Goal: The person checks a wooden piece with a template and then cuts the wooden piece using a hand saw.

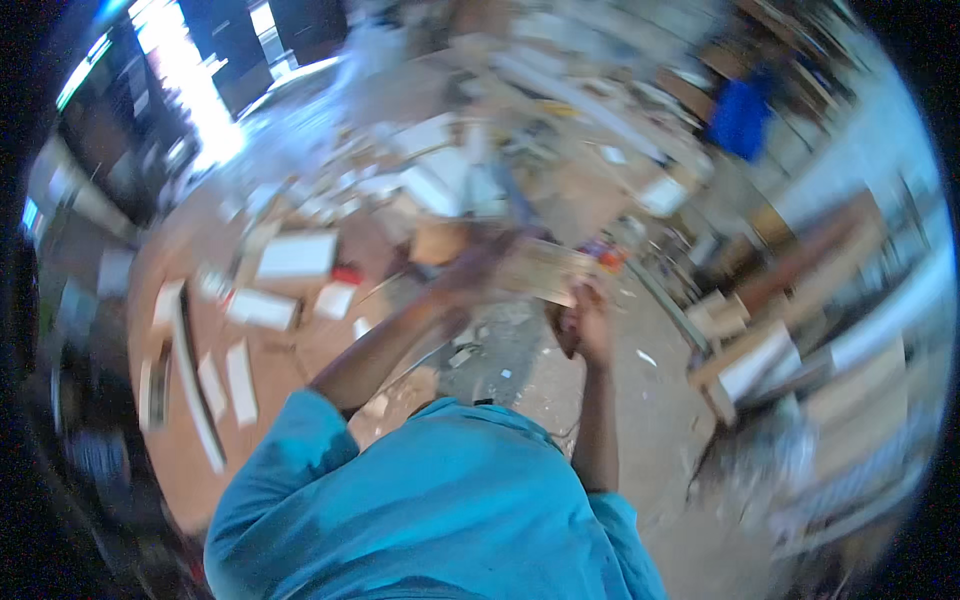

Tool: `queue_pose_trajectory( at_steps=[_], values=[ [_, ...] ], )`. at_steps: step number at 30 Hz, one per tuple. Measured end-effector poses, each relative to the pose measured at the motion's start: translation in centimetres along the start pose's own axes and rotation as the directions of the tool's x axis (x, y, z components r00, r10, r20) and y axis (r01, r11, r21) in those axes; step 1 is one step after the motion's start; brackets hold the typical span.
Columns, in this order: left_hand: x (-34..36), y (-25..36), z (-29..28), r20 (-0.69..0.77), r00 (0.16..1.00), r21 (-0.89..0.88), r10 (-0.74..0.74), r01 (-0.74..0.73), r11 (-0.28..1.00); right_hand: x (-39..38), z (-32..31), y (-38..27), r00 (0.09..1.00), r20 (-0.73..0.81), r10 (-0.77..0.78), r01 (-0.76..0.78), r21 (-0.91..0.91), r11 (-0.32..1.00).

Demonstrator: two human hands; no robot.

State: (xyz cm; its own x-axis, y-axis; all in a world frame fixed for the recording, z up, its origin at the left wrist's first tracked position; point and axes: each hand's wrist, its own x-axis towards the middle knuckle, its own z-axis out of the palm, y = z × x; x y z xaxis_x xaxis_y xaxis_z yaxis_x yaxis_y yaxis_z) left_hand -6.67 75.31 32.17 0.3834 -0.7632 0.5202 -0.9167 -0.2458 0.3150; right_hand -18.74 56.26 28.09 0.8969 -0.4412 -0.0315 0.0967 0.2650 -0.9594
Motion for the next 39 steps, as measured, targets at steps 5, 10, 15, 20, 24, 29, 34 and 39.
queue_pose_trajectory(
  at_steps=[5, 10, 15, 20, 24, 29, 34, 39],
  values=[
    [-1.5, -6.2, -1.4, -0.594, 0.764, 0.000, -0.252, 0.313, 0.950, 0.8, 1.8, -1.2, 0.992, -0.124, 0.009, -0.003, 0.047, 0.999],
    [-0.2, -10.6, 0.0, 0.078, 0.666, -0.679, -0.742, 0.580, 0.450, 0.5, 1.3, -2.1, 0.974, -0.224, -0.037, 0.051, 0.059, 0.997],
    [1.8, -12.1, 1.9, 0.173, 0.785, -0.891, -0.595, 0.383, 0.246, 0.8, 1.6, -2.0, 0.953, -0.294, -0.075, 0.079, 0.003, 0.997],
    [3.9, -11.3, 2.2, 0.275, 0.749, -0.893, -0.603, 0.431, 0.129, 1.1, 0.8, -1.0, 0.916, -0.391, -0.090, 0.080, -0.041, 0.996],
    [6.4, -9.9, 3.6, 0.367, 0.751, -0.928, -0.549, 0.339, -0.155, 1.0, -1.8, -0.8, 0.866, -0.497, -0.052, 0.065, 0.009, 0.998],
    [8.6, -9.1, 8.7, 0.319, 0.792, -0.934, -0.521, 0.171, -0.313, 2.7, -4.1, -0.9, 0.819, -0.571, -0.052, 0.093, 0.042, 0.995],
    [11.9, -9.7, 16.1, 0.437, 0.828, -0.861, -0.352, 0.271, -0.430, 5.3, -9.7, -1.5, 0.820, -0.566, -0.087, 0.103, -0.004, 0.995],
    [17.9, -9.0, 23.1, 0.463, 0.753, -0.865, -0.468, 0.271, -0.422, 9.3, -15.3, -3.5, 0.788, -0.609, -0.084, 0.060, -0.060, 0.996]
  ],
)
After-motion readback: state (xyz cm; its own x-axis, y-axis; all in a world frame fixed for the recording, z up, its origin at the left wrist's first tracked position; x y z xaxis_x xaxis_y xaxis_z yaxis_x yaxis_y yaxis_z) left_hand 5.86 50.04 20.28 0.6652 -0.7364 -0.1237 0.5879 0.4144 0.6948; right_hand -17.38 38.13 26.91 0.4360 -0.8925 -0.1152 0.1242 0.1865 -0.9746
